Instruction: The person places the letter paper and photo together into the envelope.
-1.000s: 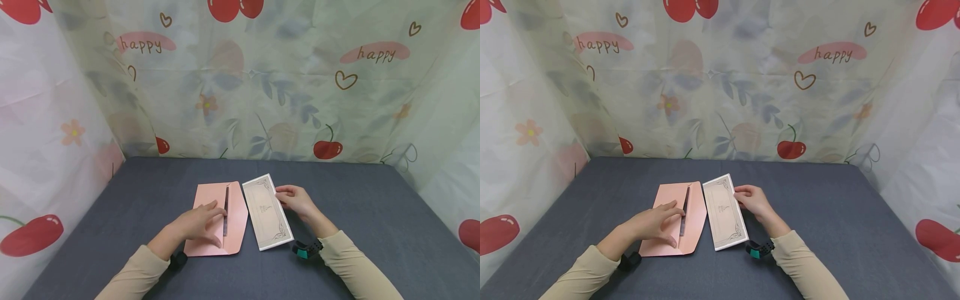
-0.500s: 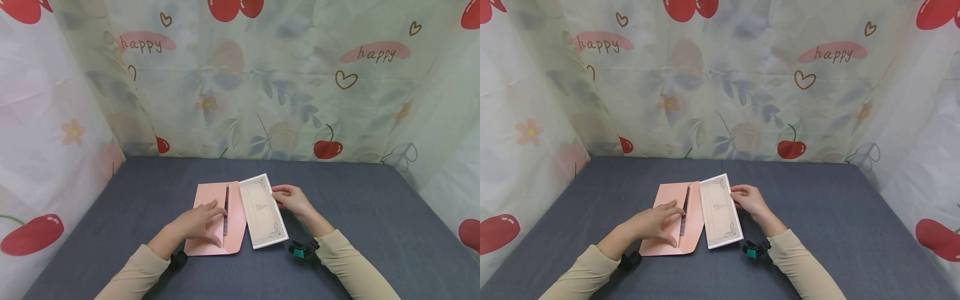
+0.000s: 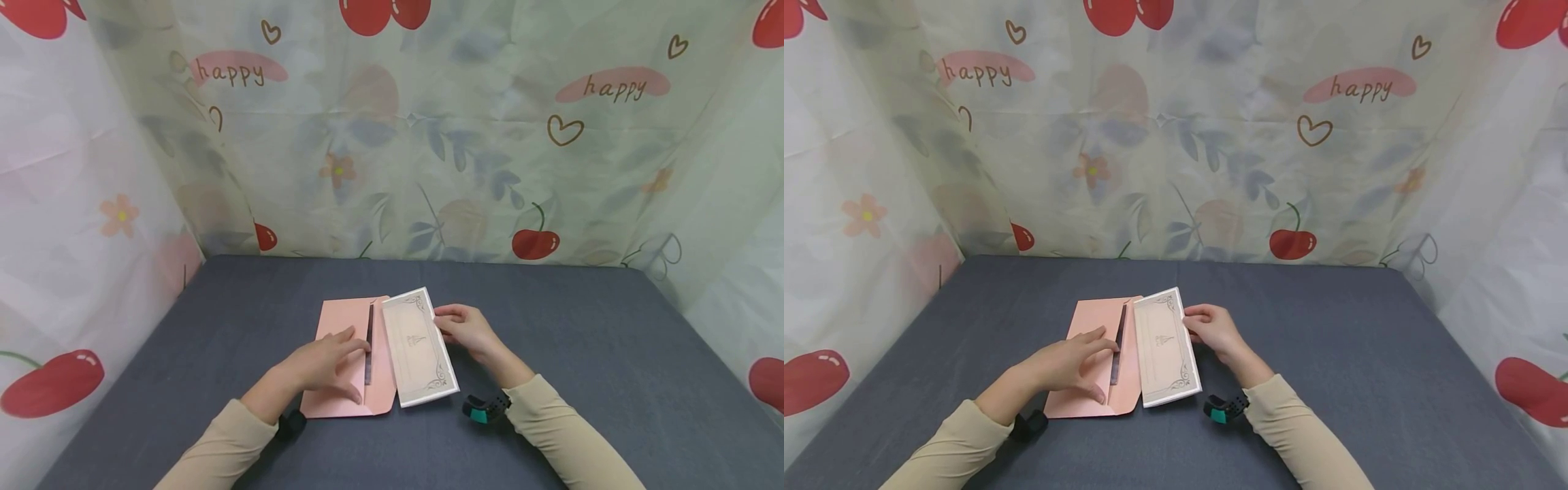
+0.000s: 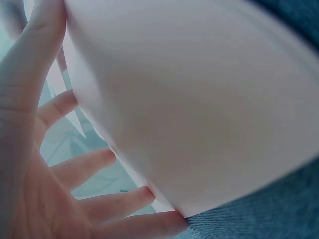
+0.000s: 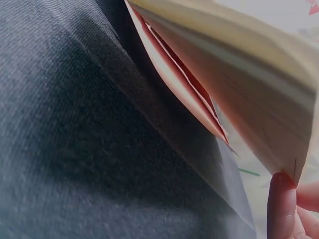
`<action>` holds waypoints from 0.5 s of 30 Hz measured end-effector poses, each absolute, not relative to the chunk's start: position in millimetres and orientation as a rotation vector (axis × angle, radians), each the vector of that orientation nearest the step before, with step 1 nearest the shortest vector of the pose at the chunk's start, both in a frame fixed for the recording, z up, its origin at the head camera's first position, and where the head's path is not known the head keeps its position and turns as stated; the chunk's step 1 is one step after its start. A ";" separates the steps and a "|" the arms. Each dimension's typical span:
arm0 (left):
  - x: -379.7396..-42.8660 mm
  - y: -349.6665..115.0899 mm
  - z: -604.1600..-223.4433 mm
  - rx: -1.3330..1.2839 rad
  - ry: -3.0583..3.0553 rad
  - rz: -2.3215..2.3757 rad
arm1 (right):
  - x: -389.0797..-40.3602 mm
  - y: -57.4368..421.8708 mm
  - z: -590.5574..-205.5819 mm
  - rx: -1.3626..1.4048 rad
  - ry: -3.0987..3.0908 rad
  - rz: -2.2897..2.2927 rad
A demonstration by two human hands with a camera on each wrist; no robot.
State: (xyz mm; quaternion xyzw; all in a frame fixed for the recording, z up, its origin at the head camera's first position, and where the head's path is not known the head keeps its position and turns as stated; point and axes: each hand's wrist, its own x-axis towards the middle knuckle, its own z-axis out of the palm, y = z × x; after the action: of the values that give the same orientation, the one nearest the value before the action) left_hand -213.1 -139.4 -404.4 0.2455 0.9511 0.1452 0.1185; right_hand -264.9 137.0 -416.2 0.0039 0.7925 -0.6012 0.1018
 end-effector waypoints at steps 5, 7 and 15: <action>-212.7 -138.9 -404.2 0.716 2.781 0.417 | -264.3 132.0 -417.5 -0.006 2.292 -1.822; -212.6 -138.6 -404.2 0.708 2.779 0.419 | -264.5 130.0 -418.2 -0.009 2.272 -1.842; -212.9 -139.3 -405.6 0.709 2.784 0.422 | -265.2 121.9 -420.3 0.009 2.216 -1.906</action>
State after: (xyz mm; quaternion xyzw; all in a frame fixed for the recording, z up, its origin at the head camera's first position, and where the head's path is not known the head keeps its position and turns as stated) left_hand -212.9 -139.3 -405.6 0.2424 0.9520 0.1444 0.1184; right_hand -265.2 121.9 -420.3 0.0031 0.7537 -0.6482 0.1091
